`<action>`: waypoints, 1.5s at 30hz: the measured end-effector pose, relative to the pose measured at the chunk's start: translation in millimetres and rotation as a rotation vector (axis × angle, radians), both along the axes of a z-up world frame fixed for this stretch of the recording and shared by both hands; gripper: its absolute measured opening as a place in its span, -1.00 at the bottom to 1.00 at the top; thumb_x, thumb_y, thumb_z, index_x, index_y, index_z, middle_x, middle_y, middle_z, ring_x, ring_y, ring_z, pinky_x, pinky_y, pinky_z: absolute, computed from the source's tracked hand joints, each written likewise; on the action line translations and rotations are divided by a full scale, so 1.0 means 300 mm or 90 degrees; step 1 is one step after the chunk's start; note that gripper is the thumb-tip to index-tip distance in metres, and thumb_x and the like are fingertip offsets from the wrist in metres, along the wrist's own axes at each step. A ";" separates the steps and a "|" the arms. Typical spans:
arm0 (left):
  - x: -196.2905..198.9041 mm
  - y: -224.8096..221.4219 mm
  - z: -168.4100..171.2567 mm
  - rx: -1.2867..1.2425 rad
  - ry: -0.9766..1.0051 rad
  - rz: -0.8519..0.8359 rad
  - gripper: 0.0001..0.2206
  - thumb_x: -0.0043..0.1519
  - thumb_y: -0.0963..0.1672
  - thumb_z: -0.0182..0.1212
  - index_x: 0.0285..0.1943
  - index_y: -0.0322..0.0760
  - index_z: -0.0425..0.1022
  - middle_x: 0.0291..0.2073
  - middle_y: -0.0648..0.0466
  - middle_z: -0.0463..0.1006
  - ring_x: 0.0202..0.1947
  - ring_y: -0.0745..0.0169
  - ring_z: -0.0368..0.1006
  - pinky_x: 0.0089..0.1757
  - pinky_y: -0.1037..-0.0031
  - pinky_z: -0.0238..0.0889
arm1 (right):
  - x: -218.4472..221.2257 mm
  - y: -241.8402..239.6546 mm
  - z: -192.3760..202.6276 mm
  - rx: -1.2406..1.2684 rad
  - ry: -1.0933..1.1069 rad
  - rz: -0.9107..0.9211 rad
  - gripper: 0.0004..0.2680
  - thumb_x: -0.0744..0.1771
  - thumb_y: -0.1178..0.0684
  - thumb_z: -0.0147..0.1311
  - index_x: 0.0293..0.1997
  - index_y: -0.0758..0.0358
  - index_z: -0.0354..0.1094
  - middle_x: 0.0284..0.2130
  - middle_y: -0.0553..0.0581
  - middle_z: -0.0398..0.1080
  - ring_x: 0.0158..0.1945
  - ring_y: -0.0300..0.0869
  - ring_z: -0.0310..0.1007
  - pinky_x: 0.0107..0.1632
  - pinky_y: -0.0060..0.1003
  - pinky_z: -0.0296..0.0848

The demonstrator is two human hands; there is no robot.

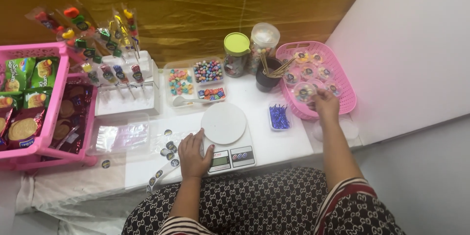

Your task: Weighing small colorful candies on a digital scale using fingers and a spoon.

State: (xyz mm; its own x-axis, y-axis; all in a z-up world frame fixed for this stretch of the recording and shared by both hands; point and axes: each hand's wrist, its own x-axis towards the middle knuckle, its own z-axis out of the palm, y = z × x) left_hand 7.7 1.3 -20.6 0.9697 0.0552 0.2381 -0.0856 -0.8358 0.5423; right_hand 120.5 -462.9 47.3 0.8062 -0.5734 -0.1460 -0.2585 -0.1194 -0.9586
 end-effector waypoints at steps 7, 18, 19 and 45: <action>-0.001 -0.009 0.018 0.018 -0.002 0.004 -0.40 0.21 0.18 0.09 0.46 0.18 0.29 0.10 0.18 0.50 0.33 0.15 0.25 0.35 0.11 -0.04 | 0.084 -0.063 -0.087 -0.072 0.088 -0.014 -0.72 0.28 0.26 0.15 0.11 0.47 0.38 -0.35 0.40 0.47 -0.45 0.04 0.59 -0.42 -0.19 0.69; -0.017 -0.025 0.097 0.019 -0.040 -0.012 -0.46 0.18 0.01 0.15 0.39 -0.10 0.33 0.09 0.04 0.53 0.30 0.00 0.25 0.28 0.11 0.01 | 0.097 0.054 -0.020 -0.115 0.176 0.008 -0.75 0.30 0.30 0.13 0.08 0.31 0.29 -0.23 0.26 0.46 -0.36 -0.10 0.53 -0.31 -0.27 0.56; -0.012 -0.024 0.096 0.020 -0.039 -0.011 -0.46 0.18 0.01 0.15 0.39 -0.10 0.33 0.09 0.04 0.53 0.30 0.00 0.25 0.28 0.11 0.01 | 0.093 0.060 0.008 -0.114 0.177 0.009 -0.75 0.30 0.30 0.13 0.08 0.31 0.29 -0.23 0.26 0.46 -0.36 -0.10 0.53 -0.31 -0.27 0.56; 0.001 -0.008 -0.006 0.005 -0.028 0.016 -0.43 0.21 0.17 0.12 0.44 0.19 0.32 0.06 0.20 0.50 0.31 0.17 0.26 0.35 0.14 -0.05 | -0.340 -0.061 0.201 -0.566 0.376 0.197 -0.53 0.24 -0.03 0.33 0.31 -0.01 0.36 0.17 0.34 0.41 0.21 0.29 0.43 0.08 0.22 0.46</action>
State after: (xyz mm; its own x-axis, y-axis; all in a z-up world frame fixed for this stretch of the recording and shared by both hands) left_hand 8.0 -1.2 -22.4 0.9567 0.0770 0.2806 -0.0881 -0.8423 0.5317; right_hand 18.5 -481.1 107.6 0.8721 -0.4504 -0.1911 -0.4862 -0.8416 -0.2352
